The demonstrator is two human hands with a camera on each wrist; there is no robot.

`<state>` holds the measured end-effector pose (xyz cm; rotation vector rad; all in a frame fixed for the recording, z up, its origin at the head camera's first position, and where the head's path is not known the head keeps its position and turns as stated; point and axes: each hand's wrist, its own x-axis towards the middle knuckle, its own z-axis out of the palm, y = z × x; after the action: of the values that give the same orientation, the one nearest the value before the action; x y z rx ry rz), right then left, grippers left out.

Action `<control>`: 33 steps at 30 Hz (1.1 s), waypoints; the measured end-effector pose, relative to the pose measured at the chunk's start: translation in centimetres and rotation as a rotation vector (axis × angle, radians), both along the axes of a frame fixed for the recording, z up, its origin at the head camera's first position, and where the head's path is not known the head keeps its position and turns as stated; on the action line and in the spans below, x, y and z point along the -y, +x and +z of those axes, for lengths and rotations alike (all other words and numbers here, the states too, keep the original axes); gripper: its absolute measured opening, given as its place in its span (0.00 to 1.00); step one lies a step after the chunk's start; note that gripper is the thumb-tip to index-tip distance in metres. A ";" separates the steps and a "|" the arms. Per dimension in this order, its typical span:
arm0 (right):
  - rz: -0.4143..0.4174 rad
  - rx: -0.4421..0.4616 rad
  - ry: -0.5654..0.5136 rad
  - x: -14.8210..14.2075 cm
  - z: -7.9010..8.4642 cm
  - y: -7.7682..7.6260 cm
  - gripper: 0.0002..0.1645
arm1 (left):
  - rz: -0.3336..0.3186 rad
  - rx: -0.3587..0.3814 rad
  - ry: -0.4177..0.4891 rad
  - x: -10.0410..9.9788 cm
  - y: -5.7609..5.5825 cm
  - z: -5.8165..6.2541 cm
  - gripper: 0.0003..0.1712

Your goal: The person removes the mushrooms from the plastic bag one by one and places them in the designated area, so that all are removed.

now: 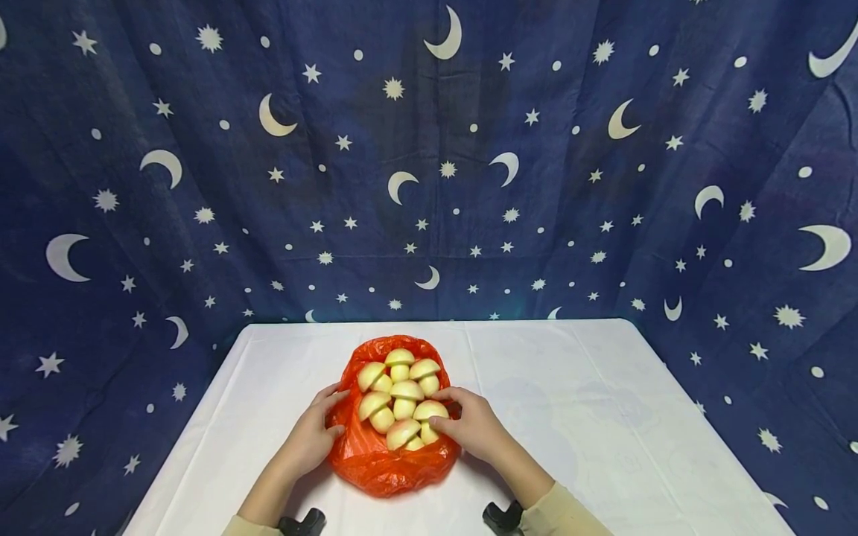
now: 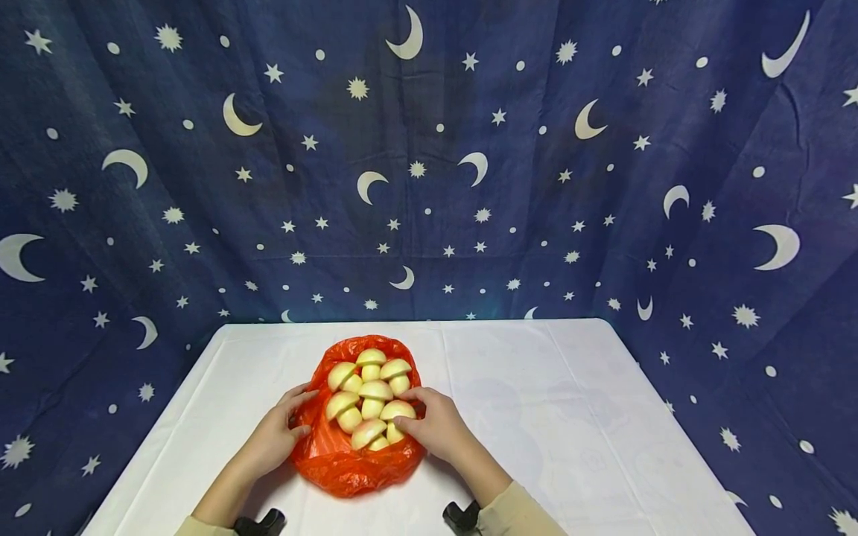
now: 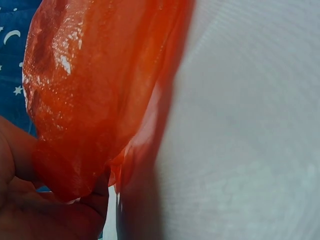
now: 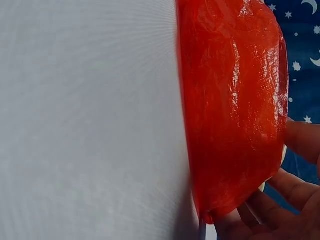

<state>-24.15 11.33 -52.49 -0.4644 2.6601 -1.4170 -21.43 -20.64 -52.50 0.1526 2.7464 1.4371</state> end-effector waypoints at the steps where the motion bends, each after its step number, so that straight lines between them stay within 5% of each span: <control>1: 0.000 0.003 -0.007 0.0 0.0 0.0 0.25 | 0.000 0.001 0.004 0.0 0.0 0.0 0.34; 33: -0.018 0.059 -0.125 0.3 -0.2 -0.2 0.23 | -0.022 0.044 0.048 0.2 0.1 0.5 0.36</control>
<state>-24.32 11.06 -52.73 -0.4032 2.5466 -1.5830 -21.29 -20.87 -51.96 0.1503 2.6682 1.4832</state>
